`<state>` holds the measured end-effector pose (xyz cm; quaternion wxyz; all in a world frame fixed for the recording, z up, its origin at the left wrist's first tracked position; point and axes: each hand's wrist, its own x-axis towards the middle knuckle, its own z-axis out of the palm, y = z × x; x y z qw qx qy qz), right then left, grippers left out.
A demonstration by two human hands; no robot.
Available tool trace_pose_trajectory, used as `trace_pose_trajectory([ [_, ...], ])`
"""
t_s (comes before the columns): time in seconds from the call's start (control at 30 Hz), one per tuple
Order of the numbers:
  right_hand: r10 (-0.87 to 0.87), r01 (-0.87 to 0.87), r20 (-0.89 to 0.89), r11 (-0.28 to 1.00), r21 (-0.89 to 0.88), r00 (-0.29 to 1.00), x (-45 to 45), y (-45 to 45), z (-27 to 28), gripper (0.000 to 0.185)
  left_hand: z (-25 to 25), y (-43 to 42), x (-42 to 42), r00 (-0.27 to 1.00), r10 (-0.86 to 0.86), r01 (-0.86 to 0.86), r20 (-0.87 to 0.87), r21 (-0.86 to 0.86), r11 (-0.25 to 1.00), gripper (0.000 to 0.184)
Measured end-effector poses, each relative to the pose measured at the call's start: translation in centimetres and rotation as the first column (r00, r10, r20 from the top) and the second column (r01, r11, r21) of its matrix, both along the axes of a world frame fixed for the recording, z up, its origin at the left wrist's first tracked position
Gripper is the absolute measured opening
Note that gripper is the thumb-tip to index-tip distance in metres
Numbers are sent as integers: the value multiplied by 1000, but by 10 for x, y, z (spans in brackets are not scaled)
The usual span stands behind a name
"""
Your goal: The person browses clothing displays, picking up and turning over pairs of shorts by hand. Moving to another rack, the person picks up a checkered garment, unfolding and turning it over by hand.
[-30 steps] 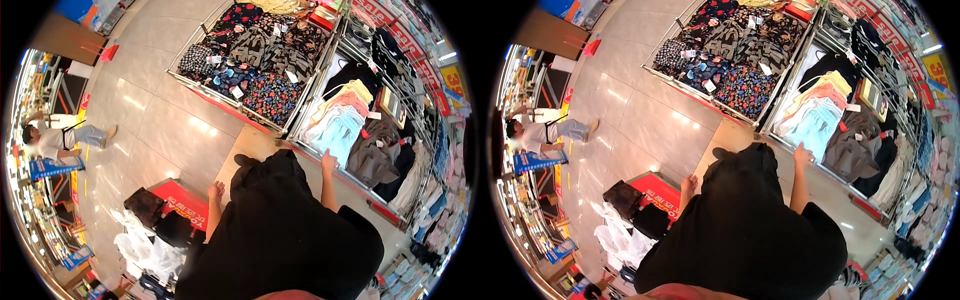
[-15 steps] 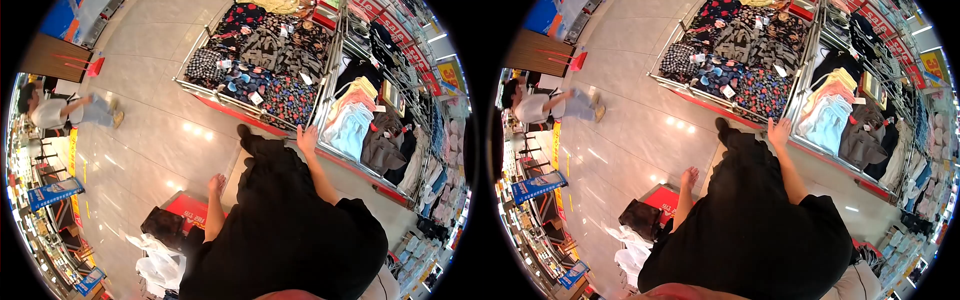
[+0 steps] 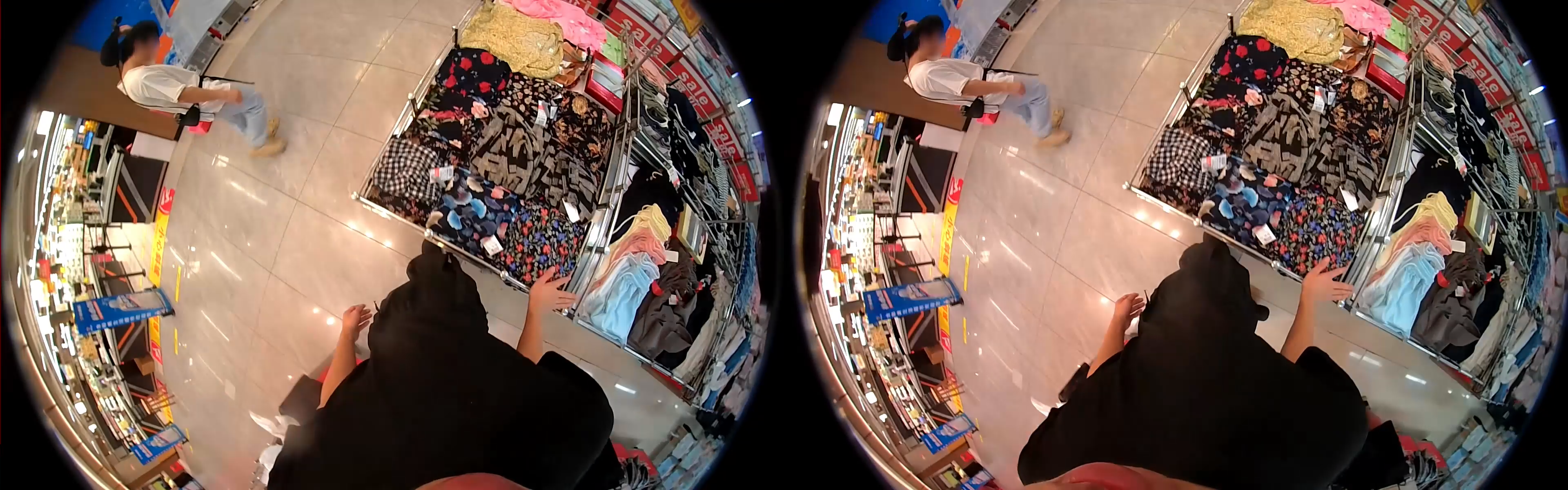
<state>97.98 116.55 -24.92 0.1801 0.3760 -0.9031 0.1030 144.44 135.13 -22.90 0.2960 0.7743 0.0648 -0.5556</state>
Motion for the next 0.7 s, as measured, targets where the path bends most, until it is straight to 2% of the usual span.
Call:
trace_pose_trajectory([
  [0.07, -119, 99, 144, 985, 139, 982, 12, -10, 2, 71, 8, -22, 32, 997, -61, 61, 40, 18, 998, 33],
  [0.13, 111, -129, 257, 990, 53, 960, 16, -13, -12, 65, -12, -36, 68, 994, -95, 96, 49, -17, 995, 33],
  [0.2, 274, -270, 299, 961, -54, 914, 50, -20, -22, 60, -12, -69, 88, 991, -124, 127, 58, -50, 991, 33],
  [0.27, 367, -365, 243, 929, -58, 898, 83, -25, -32, 56, -15, -114, 98, 982, -178, 181, 58, -53, 982, 36],
  [0.4, 166, -165, 351, 986, -33, 922, 112, -36, 2, 57, -28, -193, 109, 966, -255, 243, -37, -196, 950, 37],
  [0.47, 165, -165, 354, 986, -31, 921, 119, -39, 13, 56, -40, -226, 115, 946, -319, 298, -60, -225, 928, 33],
  [0.57, 148, -178, 252, 979, 100, 956, 130, -50, 30, 57, -49, -266, 132, 892, -445, 413, -85, -251, 876, 31],
  [0.6, 228, -240, 157, 969, 56, 961, 133, -56, 30, 55, -41, -277, 139, 881, -467, 436, -83, -246, 866, 31],
  [0.7, 460, -455, 332, 885, -95, 824, 156, -88, 31, 43, -27, -296, 183, 860, -507, 478, -65, -247, 843, 30],
])
